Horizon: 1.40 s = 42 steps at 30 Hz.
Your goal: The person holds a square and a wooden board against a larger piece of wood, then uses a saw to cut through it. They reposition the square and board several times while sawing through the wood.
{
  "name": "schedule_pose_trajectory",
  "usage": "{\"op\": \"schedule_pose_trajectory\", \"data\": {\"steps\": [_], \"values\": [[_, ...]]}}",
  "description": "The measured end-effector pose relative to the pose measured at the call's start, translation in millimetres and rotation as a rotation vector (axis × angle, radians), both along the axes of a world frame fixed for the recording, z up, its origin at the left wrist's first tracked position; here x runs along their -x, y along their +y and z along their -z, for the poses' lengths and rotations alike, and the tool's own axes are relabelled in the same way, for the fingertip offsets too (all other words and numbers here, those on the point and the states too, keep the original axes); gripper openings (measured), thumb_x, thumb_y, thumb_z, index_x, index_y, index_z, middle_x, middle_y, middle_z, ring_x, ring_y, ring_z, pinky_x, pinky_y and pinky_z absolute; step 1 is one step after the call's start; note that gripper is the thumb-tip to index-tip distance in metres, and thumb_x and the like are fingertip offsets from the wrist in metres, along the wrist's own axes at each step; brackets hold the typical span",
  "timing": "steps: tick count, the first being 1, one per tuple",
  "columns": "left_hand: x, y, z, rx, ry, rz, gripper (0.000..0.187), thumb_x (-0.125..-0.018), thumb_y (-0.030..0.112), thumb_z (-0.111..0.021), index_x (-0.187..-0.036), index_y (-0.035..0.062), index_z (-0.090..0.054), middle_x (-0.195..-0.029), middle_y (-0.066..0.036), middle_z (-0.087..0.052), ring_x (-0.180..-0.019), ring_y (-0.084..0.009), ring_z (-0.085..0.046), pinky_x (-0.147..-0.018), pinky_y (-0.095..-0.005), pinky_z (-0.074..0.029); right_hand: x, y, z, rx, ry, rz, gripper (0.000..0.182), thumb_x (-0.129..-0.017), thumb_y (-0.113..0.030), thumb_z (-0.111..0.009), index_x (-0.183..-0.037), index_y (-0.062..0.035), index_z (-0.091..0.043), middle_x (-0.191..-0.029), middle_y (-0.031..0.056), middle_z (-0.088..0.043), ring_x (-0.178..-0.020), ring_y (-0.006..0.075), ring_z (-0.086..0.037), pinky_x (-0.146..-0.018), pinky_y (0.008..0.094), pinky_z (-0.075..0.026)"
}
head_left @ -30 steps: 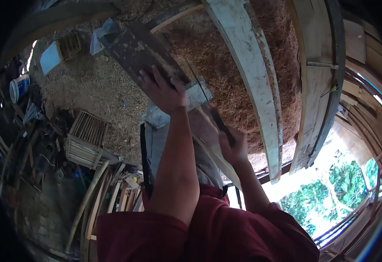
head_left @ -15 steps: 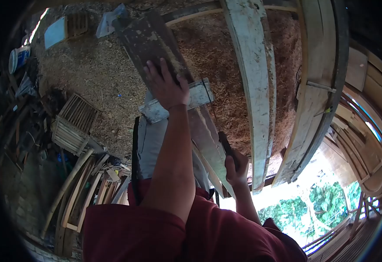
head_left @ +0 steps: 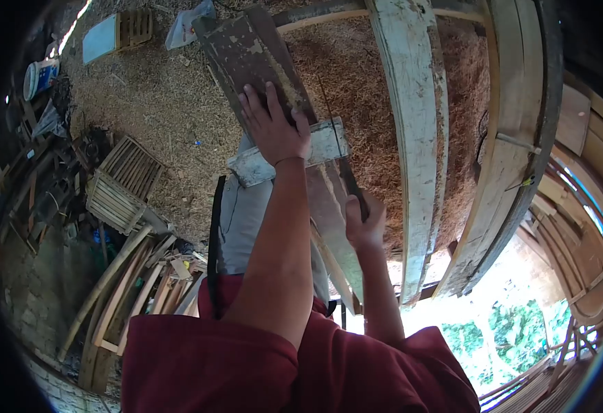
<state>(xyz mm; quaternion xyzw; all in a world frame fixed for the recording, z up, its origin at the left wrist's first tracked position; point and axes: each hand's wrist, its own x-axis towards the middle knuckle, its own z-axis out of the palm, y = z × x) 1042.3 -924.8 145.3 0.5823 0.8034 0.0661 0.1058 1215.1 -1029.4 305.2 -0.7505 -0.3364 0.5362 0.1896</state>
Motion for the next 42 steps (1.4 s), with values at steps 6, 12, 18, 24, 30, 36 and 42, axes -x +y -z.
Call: {"op": "schedule_pose_trajectory", "data": {"steps": [6, 12, 18, 24, 30, 36, 42], "values": [[-1.3, 3.6, 0.5, 0.002, 0.023, 0.030, 0.076, -0.092, 0.033, -0.055, -0.164, 0.0159, -0.039, -0.172, -0.024, -0.027, -0.160, -0.0465, -0.026, -0.131, -0.0608, -0.025, -15.0, -40.0, -47.6, 0.022, 0.058, 0.090, 0.022, -0.098, -0.018, -0.065, -0.083, -0.0017, -0.065, -0.059, 0.0105, -0.050, -0.051, 0.0167, -0.049, -0.050, 0.0380, -0.037], [1.5, 5.0, 4.7, -0.031, -0.007, 0.037, 0.071, -0.097, 0.031, -0.054, -0.163, 0.0110, -0.040, -0.172, -0.028, -0.025, -0.159, -0.0508, -0.024, -0.127, -0.0641, -0.031, 7.8, 9.9, -1.6, -0.062, -0.029, 0.066, 0.030, -0.104, -0.022, -0.064, -0.083, -0.0002, -0.060, -0.061, -0.0004, -0.044, -0.058, 0.0086, -0.039, -0.052, 0.0334, -0.033], [0.9, 5.0, 6.7, -0.078, 0.003, 0.049, 0.069, -0.096, 0.032, -0.054, -0.162, 0.0127, -0.043, -0.172, -0.026, -0.027, -0.158, -0.0475, -0.029, -0.128, -0.0615, -0.032, -10.0, -15.1, -29.8, 0.030, 0.069, 0.035, 0.027, -0.099, -0.023, -0.064, -0.084, 0.0003, -0.064, -0.061, 0.0073, -0.051, -0.056, 0.0146, -0.050, -0.053, 0.0369, -0.038], [2.3, 4.4, 6.0, 0.011, -0.017, 0.004, 0.069, -0.098, 0.034, -0.054, -0.163, 0.0149, -0.041, -0.174, -0.024, -0.023, -0.160, -0.0453, -0.025, -0.129, -0.0592, -0.031, -0.3, -3.7, -10.5, -0.081, -0.018, 0.022, 0.033, -0.103, -0.024, -0.063, -0.081, 0.0000, -0.060, -0.061, 0.0023, -0.050, -0.058, 0.0097, -0.044, -0.052, 0.0351, -0.037], [1.7, 4.6, 4.7, -0.041, 0.031, 0.058, 0.068, -0.098, 0.032, -0.054, -0.162, 0.0109, -0.041, -0.172, -0.026, -0.025, -0.157, -0.0502, -0.029, -0.126, -0.0615, -0.035, -6.6, -9.7, -35.9, -0.005, -0.024, 0.042, 0.028, -0.095, -0.020, -0.069, -0.076, -0.0010, -0.060, -0.058, 0.0142, -0.052, -0.049, 0.0297, -0.050, -0.052, 0.0413, -0.041], [1.4, 4.6, 3.2, 0.004, -0.002, 0.028, 0.071, -0.097, 0.033, -0.056, -0.163, 0.0148, -0.039, -0.173, -0.024, -0.024, -0.161, -0.0462, -0.023, -0.131, -0.0580, -0.028, -7.6, -19.1, -26.3, -0.041, -0.011, 0.040, 0.026, -0.096, -0.017, -0.067, -0.076, -0.0010, -0.059, -0.056, 0.0114, -0.049, -0.048, 0.0219, -0.050, -0.049, 0.0401, -0.038], [1.6, 4.2, 4.3, -0.025, 0.007, 0.044, 0.071, -0.097, 0.033, -0.056, -0.163, 0.0136, -0.039, -0.173, -0.024, -0.024, -0.161, -0.0459, -0.024, -0.131, -0.0576, -0.029, 0.5, 0.8, -10.6, -0.043, -0.034, 0.036, 0.025, -0.096, -0.018, -0.066, -0.078, -0.0012, -0.062, -0.060, 0.0154, -0.053, -0.049, 0.0274, -0.054, -0.051, 0.0403, -0.042]]}}
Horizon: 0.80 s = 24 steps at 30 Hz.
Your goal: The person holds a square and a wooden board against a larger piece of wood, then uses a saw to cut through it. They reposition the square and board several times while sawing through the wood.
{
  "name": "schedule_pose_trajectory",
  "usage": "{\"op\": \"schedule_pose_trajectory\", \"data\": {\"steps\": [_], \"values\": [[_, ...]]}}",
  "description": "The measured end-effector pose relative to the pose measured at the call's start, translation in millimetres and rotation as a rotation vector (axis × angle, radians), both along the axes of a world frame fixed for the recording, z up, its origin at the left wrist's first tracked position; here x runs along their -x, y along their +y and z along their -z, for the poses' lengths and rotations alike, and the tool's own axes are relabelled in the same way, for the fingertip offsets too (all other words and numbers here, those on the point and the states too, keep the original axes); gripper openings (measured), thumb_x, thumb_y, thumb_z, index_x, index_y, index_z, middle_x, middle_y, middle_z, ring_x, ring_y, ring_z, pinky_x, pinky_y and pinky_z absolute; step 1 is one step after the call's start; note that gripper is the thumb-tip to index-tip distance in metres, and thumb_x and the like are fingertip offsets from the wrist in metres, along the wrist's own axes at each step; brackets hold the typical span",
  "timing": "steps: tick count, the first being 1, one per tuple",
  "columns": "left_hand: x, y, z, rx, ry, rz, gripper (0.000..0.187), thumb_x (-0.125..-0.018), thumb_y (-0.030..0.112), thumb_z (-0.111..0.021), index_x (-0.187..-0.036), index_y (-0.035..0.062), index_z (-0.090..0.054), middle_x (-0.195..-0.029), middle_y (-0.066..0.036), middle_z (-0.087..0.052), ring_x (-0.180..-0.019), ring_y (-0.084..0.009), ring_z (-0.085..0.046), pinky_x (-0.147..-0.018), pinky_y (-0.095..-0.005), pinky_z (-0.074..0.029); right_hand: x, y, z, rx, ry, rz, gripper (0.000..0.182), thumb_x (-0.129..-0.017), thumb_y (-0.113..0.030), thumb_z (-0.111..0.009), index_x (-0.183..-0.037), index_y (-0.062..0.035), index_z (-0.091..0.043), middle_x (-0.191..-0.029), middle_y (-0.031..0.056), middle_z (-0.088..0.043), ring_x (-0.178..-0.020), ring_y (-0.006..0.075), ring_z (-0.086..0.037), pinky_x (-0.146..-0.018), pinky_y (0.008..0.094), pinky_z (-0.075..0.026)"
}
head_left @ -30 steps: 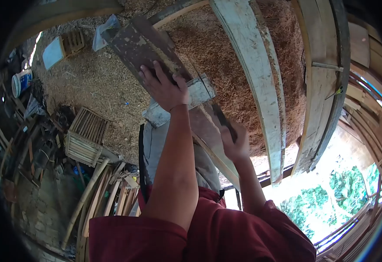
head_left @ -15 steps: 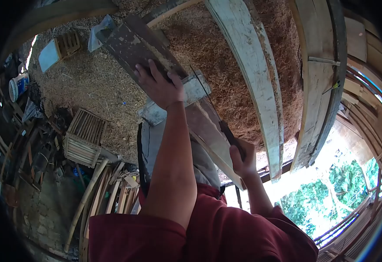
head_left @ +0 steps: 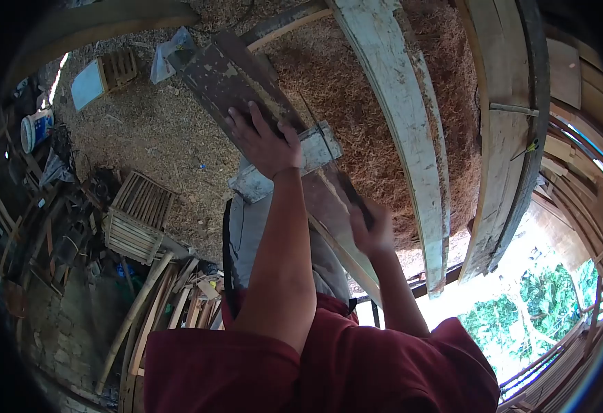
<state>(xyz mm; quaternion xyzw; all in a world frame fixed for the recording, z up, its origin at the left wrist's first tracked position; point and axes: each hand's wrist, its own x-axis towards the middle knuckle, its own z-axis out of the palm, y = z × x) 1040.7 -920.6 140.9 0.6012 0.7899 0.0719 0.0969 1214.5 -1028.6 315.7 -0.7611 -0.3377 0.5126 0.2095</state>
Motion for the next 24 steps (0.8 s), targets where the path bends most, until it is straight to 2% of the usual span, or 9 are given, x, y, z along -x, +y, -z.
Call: {"op": "schedule_pose_trajectory", "data": {"steps": [2, 6, 9, 12, 13, 17, 20, 21, 24], "values": [[0.8, -5.9, -3.0, 0.028, 0.007, -0.015, 0.071, -0.097, 0.033, -0.056, -0.163, 0.0137, -0.039, -0.174, -0.024, -0.024, -0.161, -0.0459, -0.024, -0.131, -0.0578, -0.029, 7.3, 19.5, 19.6, -0.047, 0.045, 0.045, 0.025, -0.096, -0.019, -0.066, -0.078, -0.0011, -0.062, -0.061, 0.0164, -0.053, -0.049, 0.0287, -0.055, -0.051, 0.0409, -0.042], [0.6, 0.7, -1.7, 0.004, 0.006, 0.006, 0.072, -0.097, 0.033, -0.056, -0.164, 0.0138, -0.038, -0.174, -0.023, -0.023, -0.161, -0.0456, -0.024, -0.130, -0.0590, -0.030, -11.8, -33.1, -23.9, 0.101, 0.056, -0.011, 0.029, -0.097, -0.024, -0.067, -0.080, -0.0008, -0.063, -0.063, 0.0174, -0.057, -0.054, 0.0345, -0.057, -0.054, 0.0433, -0.044], [-1.2, 2.4, -4.5, 0.006, 0.005, 0.010, 0.070, -0.098, 0.030, -0.054, -0.162, 0.0096, -0.040, -0.171, -0.029, -0.026, -0.157, -0.0518, -0.026, -0.127, -0.0620, -0.032, -14.3, -29.8, -28.8, 0.150, 0.046, -0.061, 0.028, -0.096, -0.024, -0.068, -0.080, -0.0011, -0.063, -0.064, 0.0176, -0.056, -0.055, 0.0345, -0.057, -0.055, 0.0442, -0.044], [-0.9, 2.7, -7.8, -0.009, -0.028, 0.025, 0.070, -0.098, 0.030, -0.054, -0.163, 0.0096, -0.039, -0.171, -0.028, -0.025, -0.158, -0.0516, -0.025, -0.127, -0.0624, -0.033, 6.4, 2.2, 19.5, 0.057, -0.021, -0.043, 0.025, -0.095, -0.022, -0.068, -0.081, -0.0017, -0.063, -0.063, 0.0166, -0.054, -0.053, 0.0300, -0.057, -0.054, 0.0434, -0.043], [-3.4, 10.4, -4.6, -0.018, -0.022, 0.022, 0.070, -0.098, 0.031, -0.054, -0.163, 0.0095, -0.039, -0.171, -0.028, -0.025, -0.158, -0.0516, -0.025, -0.127, -0.0626, -0.032, 3.0, -1.7, 20.1, 0.088, -0.024, -0.013, 0.022, -0.094, -0.019, -0.067, -0.081, -0.0017, -0.062, -0.062, 0.0154, -0.052, -0.053, 0.0248, -0.057, -0.054, 0.0420, -0.042], [-0.7, 2.4, -4.5, 0.002, 0.013, 0.023, 0.070, -0.098, 0.031, -0.055, -0.163, 0.0096, -0.039, -0.171, -0.028, -0.025, -0.157, -0.0513, -0.026, -0.127, -0.0630, -0.032, -21.9, -45.6, -21.4, 0.165, 0.121, 0.052, 0.024, -0.094, -0.020, -0.068, -0.080, -0.0012, -0.063, -0.061, 0.0146, -0.054, -0.054, 0.0245, -0.058, -0.055, 0.0411, -0.044], [-1.8, 3.7, -4.2, 0.012, 0.018, 0.013, 0.070, -0.098, 0.032, -0.054, -0.162, 0.0095, -0.040, -0.171, -0.028, -0.025, -0.157, -0.0513, -0.027, -0.127, -0.0632, -0.032, -10.7, -27.1, -14.6, 0.088, -0.021, -0.002, 0.023, -0.093, -0.020, -0.068, -0.080, -0.0011, -0.064, -0.061, 0.0146, -0.055, -0.055, 0.0242, -0.060, -0.055, 0.0409, -0.045], [-1.9, 2.1, -4.6, 0.026, 0.020, 0.009, 0.069, -0.098, 0.032, -0.054, -0.162, 0.0094, -0.040, -0.171, -0.028, -0.025, -0.157, -0.0514, -0.027, -0.127, -0.0633, -0.032, -5.6, -18.2, 8.6, 0.134, 0.050, 0.008, 0.024, -0.093, -0.020, -0.069, -0.080, -0.0007, -0.065, -0.061, 0.0155, -0.055, -0.055, 0.0245, -0.061, -0.055, 0.0414, -0.046], [-1.1, 1.0, -4.5, 0.028, 0.014, 0.007, 0.071, -0.100, 0.035, -0.055, -0.165, 0.0142, -0.037, -0.175, -0.024, -0.021, -0.161, -0.0449, -0.023, -0.129, -0.0609, -0.028, 3.6, 5.3, 21.6, 0.040, -0.028, -0.033, 0.025, -0.093, -0.021, -0.069, -0.079, -0.0005, -0.065, -0.060, 0.0153, -0.055, -0.055, 0.0247, -0.061, -0.055, 0.0413, -0.045]]}}
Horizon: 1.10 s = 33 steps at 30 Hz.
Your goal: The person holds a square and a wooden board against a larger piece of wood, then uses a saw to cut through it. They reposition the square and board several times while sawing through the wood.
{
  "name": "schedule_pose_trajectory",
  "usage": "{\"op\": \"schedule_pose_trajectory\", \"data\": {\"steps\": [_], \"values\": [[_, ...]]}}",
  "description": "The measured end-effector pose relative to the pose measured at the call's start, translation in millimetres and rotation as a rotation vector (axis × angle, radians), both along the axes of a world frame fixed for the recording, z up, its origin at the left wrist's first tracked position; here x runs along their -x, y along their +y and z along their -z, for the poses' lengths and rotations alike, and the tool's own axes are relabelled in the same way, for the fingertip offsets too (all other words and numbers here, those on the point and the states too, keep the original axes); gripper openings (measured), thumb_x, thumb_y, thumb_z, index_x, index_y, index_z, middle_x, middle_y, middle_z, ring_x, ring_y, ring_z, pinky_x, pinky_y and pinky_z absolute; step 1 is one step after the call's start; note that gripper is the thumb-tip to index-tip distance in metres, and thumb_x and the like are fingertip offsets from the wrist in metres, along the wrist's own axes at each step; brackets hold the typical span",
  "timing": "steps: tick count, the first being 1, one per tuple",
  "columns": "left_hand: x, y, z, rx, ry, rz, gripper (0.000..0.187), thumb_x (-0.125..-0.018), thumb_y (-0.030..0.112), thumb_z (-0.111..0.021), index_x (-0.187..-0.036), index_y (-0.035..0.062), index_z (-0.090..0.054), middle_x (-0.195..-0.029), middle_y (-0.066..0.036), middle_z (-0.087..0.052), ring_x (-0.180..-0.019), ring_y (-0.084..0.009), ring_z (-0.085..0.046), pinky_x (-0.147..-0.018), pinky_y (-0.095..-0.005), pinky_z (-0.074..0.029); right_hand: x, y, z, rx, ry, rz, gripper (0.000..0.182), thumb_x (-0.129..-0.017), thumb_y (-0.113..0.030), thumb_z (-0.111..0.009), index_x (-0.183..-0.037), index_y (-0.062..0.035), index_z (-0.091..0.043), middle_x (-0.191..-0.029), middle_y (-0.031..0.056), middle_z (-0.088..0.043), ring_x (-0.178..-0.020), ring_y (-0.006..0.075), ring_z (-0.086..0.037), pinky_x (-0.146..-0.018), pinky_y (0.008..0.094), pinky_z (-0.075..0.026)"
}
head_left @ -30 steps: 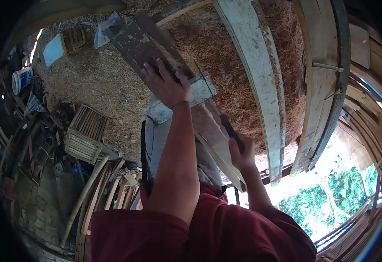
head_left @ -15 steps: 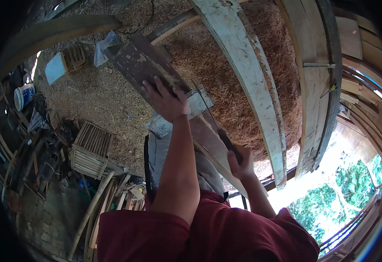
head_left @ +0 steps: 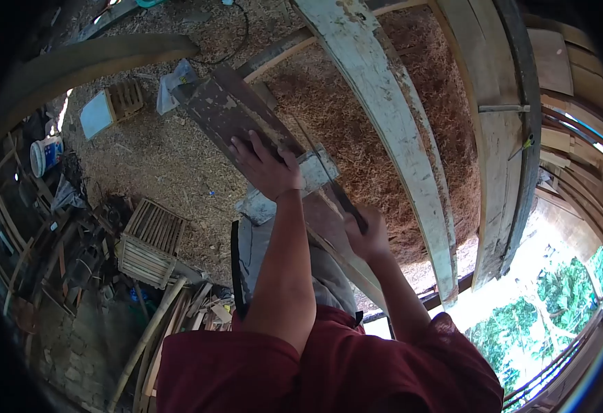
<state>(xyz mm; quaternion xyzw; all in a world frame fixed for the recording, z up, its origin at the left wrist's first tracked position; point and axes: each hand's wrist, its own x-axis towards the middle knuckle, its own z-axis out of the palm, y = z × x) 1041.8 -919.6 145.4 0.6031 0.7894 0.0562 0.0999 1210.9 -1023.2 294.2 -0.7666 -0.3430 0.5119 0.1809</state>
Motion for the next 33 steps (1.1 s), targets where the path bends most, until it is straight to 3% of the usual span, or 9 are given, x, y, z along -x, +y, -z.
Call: {"op": "schedule_pose_trajectory", "data": {"steps": [6, 11, 15, 18, 22, 23, 26, 30, 33], "values": [[0.9, -0.5, 4.3, -0.014, 0.002, 0.003, 0.070, -0.099, 0.034, -0.056, -0.163, 0.0136, -0.038, -0.173, -0.025, -0.023, -0.160, -0.0463, -0.024, -0.130, -0.0605, -0.027, -27.2, -56.4, -55.7, 0.092, 0.115, 0.006, 0.023, -0.091, -0.020, -0.069, -0.081, -0.0005, -0.064, -0.060, 0.0145, -0.055, -0.055, 0.0247, -0.060, -0.054, 0.0405, -0.044], [-0.3, 1.8, -1.0, -0.029, -0.014, 0.021, 0.071, -0.098, 0.033, -0.056, -0.163, 0.0098, -0.038, -0.171, -0.027, -0.025, -0.157, -0.0494, -0.027, -0.129, -0.0610, -0.029, -2.8, -23.7, 12.6, -0.106, 0.034, 0.054, 0.023, -0.094, -0.019, -0.067, -0.081, -0.0012, -0.062, -0.058, 0.0136, -0.051, -0.050, 0.0218, -0.053, -0.052, 0.0401, -0.041], [1.3, 0.3, 1.1, -0.039, 0.010, 0.038, 0.070, -0.098, 0.032, -0.055, -0.162, 0.0076, -0.039, -0.170, -0.029, -0.026, -0.156, -0.0509, -0.028, -0.128, -0.0615, -0.031, -30.2, -61.7, -54.1, 0.059, 0.169, 0.033, 0.021, -0.094, -0.020, -0.067, -0.084, -0.0021, -0.065, -0.060, 0.0137, -0.054, -0.050, 0.0198, -0.053, -0.052, 0.0397, -0.041], [0.3, 0.5, 0.1, -0.045, 0.007, 0.039, 0.069, -0.099, 0.033, -0.054, -0.162, 0.0078, -0.039, -0.170, -0.030, -0.026, -0.157, -0.0514, -0.026, -0.127, -0.0623, -0.031, -12.0, -34.3, -42.9, 0.063, 0.063, 0.057, 0.021, -0.101, -0.015, -0.064, -0.085, 0.0000, -0.064, -0.063, 0.0001, -0.051, -0.060, 0.0077, -0.044, -0.053, 0.0320, -0.036], [1.5, 3.9, 6.5, -0.071, -0.005, 0.043, 0.071, -0.099, 0.035, -0.055, -0.164, 0.0117, -0.038, -0.172, -0.027, -0.024, -0.160, -0.0489, -0.024, -0.128, -0.0618, -0.029, -1.9, -14.8, 6.0, -0.106, 0.066, 0.007, 0.029, -0.101, -0.019, -0.064, -0.078, -0.0032, -0.055, -0.063, -0.0005, -0.048, -0.060, 0.0070, -0.042, -0.052, 0.0330, -0.032], [1.5, 4.2, 6.8, -0.063, -0.003, 0.040, 0.071, -0.099, 0.035, -0.054, -0.163, 0.0100, -0.038, -0.171, -0.028, -0.024, -0.159, -0.0507, -0.024, -0.127, -0.0631, -0.031, -4.5, -31.6, -7.1, -0.030, 0.112, 0.082, 0.032, -0.101, -0.022, -0.064, -0.077, -0.0033, -0.055, -0.061, -0.0008, -0.046, -0.059, 0.0073, -0.040, -0.052, 0.0331, -0.032], [1.8, -4.3, 5.3, -0.016, 0.005, 0.020, 0.070, -0.100, 0.037, -0.054, -0.163, 0.0115, -0.038, -0.172, -0.027, -0.024, -0.160, -0.0492, -0.024, -0.128, -0.0619, -0.030, -26.1, -56.8, -47.2, 0.073, 0.160, 0.054, 0.027, -0.094, -0.021, -0.067, -0.078, -0.0006, -0.060, -0.059, 0.0145, -0.052, -0.050, 0.0246, -0.052, -0.052, 0.0426, -0.041], [1.6, -1.6, 6.8, -0.035, -0.002, 0.016, 0.070, -0.100, 0.037, -0.053, -0.164, 0.0130, -0.038, -0.173, -0.025, -0.023, -0.160, -0.0479, -0.024, -0.129, -0.0610, -0.029, -3.7, -4.9, -3.5, -0.116, 0.096, 0.040, 0.038, -0.101, -0.025, -0.064, -0.072, -0.0022, -0.053, -0.059, -0.0010, -0.044, -0.058, 0.0081, -0.040, -0.051, 0.0337, -0.031], [1.9, -1.4, 4.7, -0.032, 0.012, 0.025, 0.069, -0.100, 0.036, -0.053, -0.163, 0.0125, -0.039, -0.173, -0.025, -0.023, -0.160, -0.0483, -0.025, -0.128, -0.0613, -0.030, -9.4, -15.1, -6.8, -0.095, 0.055, 0.016, 0.038, -0.101, -0.025, -0.064, -0.072, -0.0016, -0.053, -0.059, 0.0013, -0.046, -0.057, 0.0099, -0.040, -0.051, 0.0347, -0.032]]}}
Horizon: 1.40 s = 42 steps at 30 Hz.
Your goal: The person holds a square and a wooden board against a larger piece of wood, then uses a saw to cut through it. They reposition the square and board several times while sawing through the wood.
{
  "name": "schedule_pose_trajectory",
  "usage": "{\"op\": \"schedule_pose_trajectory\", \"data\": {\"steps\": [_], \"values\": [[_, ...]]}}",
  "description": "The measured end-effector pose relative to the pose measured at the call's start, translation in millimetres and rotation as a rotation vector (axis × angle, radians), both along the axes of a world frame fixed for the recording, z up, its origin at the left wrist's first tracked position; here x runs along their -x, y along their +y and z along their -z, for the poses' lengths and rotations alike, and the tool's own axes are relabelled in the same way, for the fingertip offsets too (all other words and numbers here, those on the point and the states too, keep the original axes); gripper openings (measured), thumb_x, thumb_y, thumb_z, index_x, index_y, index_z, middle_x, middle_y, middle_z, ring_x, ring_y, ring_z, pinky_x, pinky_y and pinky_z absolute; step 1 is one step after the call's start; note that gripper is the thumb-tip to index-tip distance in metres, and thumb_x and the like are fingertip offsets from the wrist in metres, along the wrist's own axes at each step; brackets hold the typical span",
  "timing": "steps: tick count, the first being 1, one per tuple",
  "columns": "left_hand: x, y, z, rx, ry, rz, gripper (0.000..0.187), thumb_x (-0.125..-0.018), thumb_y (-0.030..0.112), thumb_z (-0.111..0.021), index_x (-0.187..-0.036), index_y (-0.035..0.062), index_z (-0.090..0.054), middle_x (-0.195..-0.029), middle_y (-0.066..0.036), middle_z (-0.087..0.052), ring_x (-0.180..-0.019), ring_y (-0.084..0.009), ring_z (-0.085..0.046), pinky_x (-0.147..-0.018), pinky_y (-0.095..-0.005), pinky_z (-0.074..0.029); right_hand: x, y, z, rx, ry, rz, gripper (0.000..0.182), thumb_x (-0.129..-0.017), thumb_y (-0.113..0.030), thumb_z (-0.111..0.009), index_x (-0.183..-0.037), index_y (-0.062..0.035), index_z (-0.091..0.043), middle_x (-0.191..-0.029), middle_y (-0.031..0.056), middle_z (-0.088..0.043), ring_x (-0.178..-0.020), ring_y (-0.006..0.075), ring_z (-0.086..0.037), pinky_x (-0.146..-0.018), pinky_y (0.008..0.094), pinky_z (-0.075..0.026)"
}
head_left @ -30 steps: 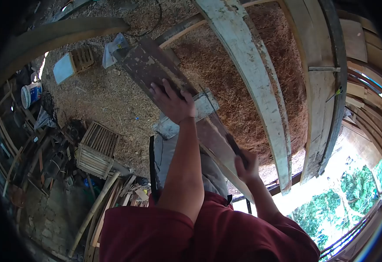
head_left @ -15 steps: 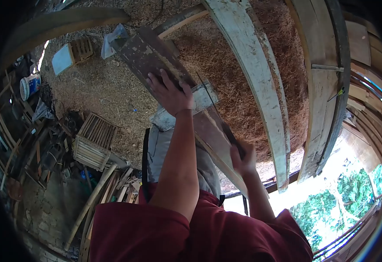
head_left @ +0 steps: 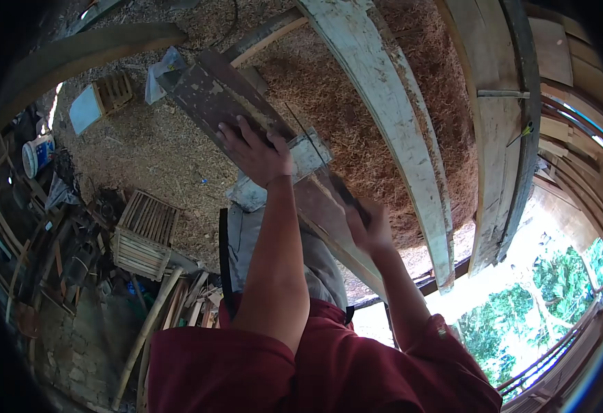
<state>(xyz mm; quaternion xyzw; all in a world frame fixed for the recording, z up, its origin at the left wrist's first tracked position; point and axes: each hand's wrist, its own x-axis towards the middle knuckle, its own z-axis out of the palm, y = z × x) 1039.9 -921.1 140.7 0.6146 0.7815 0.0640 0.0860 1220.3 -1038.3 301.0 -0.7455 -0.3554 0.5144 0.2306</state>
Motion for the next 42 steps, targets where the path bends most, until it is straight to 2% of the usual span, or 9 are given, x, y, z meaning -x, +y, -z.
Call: {"op": "schedule_pose_trajectory", "data": {"steps": [3, 6, 9, 16, 19, 22, 36, 39, 42], "values": [[0.0, 1.1, -1.0, -0.014, -0.030, 0.001, 0.069, -0.099, 0.035, -0.054, -0.163, 0.0117, -0.040, -0.172, -0.026, -0.024, -0.159, -0.0488, -0.026, -0.128, -0.0614, -0.030, -19.8, -33.5, -47.5, 0.118, 0.101, 0.022, 0.037, -0.101, -0.023, -0.066, -0.074, -0.0012, -0.052, -0.060, 0.0031, -0.045, -0.057, 0.0113, -0.040, -0.052, 0.0359, -0.032], [0.3, 0.4, 1.7, 0.003, -0.004, -0.008, 0.069, -0.098, 0.034, -0.054, -0.162, 0.0113, -0.041, -0.171, -0.026, -0.026, -0.158, -0.0491, -0.027, -0.128, -0.0615, -0.031, -0.7, -16.6, -40.4, 0.108, -0.046, 0.087, 0.023, -0.093, -0.021, -0.067, -0.083, -0.0008, -0.064, -0.062, 0.0157, -0.054, -0.052, 0.0285, -0.052, -0.054, 0.0409, -0.043], [-0.4, 0.9, -1.0, -0.036, -0.007, -0.003, 0.069, -0.097, 0.033, -0.055, -0.161, 0.0110, -0.042, -0.171, -0.027, -0.028, -0.157, -0.0491, -0.029, -0.128, -0.0612, -0.032, 11.7, 7.5, 16.5, 0.145, 0.023, 0.028, 0.022, -0.093, -0.020, -0.067, -0.083, -0.0010, -0.065, -0.061, 0.0149, -0.054, -0.052, 0.0270, -0.052, -0.054, 0.0405, -0.043], [-0.5, 2.5, -1.0, -0.024, -0.018, 0.005, 0.070, -0.097, 0.030, -0.053, -0.162, 0.0089, -0.040, -0.171, -0.028, -0.026, -0.158, -0.0521, -0.026, -0.126, -0.0639, -0.034, -17.8, -25.9, -49.1, 0.189, 0.066, -0.032, 0.023, -0.094, -0.019, -0.066, -0.082, 0.0004, -0.061, -0.062, 0.0184, -0.052, -0.054, 0.0283, -0.054, -0.054, 0.0426, -0.041], [-0.2, -2.3, -3.0, 0.001, -0.016, 0.003, 0.070, -0.096, 0.030, -0.054, -0.162, 0.0091, -0.040, -0.171, -0.028, -0.025, -0.158, -0.0522, -0.026, -0.126, -0.0644, -0.034, 7.1, 8.2, 14.8, -0.019, 0.010, 0.034, 0.033, -0.099, -0.023, -0.063, -0.076, -0.0009, -0.057, -0.060, 0.0014, -0.045, -0.057, 0.0091, -0.040, -0.051, 0.0346, -0.032], [-0.3, 4.0, -1.1, -0.002, -0.005, -0.003, 0.070, -0.096, 0.030, -0.054, -0.162, 0.0103, -0.039, -0.171, -0.028, -0.025, -0.158, -0.0509, -0.025, -0.126, -0.0633, -0.034, 6.9, -5.6, -5.2, 0.098, -0.046, 0.103, 0.025, -0.094, -0.021, -0.066, -0.080, -0.0002, -0.062, -0.059, 0.0139, -0.053, -0.051, 0.0237, -0.051, -0.053, 0.0409, -0.041], [0.1, 0.6, -2.0, 0.062, 0.010, 0.020, 0.074, -0.097, 0.032, -0.051, -0.165, 0.0083, -0.034, -0.171, -0.030, -0.021, -0.159, -0.0524, -0.021, -0.125, -0.0643, -0.036, -18.1, -37.2, -62.4, 0.233, 0.061, -0.011, 0.028, -0.090, -0.022, -0.069, -0.074, -0.0018, -0.059, -0.060, 0.0167, -0.053, -0.053, 0.0349, -0.053, -0.054, 0.0452, -0.043], [3.8, -2.3, 2.8, 0.038, 0.041, 0.068, 0.074, -0.098, 0.033, -0.049, -0.165, 0.0061, -0.033, -0.171, -0.031, -0.021, -0.160, -0.0526, -0.020, -0.126, -0.0645, -0.034, -1.1, -9.4, -50.4, 0.145, -0.021, -0.022, 0.026, -0.093, -0.020, -0.065, -0.077, -0.0020, -0.057, -0.058, 0.0094, -0.046, -0.051, 0.0190, -0.047, -0.052, 0.0394, -0.037], [3.1, -1.8, 2.8, 0.028, 0.018, 0.060, 0.074, -0.098, 0.035, -0.048, -0.164, 0.0045, -0.034, -0.170, -0.032, -0.022, -0.160, -0.0533, -0.020, -0.126, -0.0651, -0.033, 9.7, 3.8, -1.9, 0.067, -0.026, 0.043, 0.023, -0.092, -0.019, -0.065, -0.078, -0.0020, -0.060, -0.058, 0.0110, -0.047, -0.051, 0.0213, -0.049, -0.052, 0.0406, -0.039]]}}
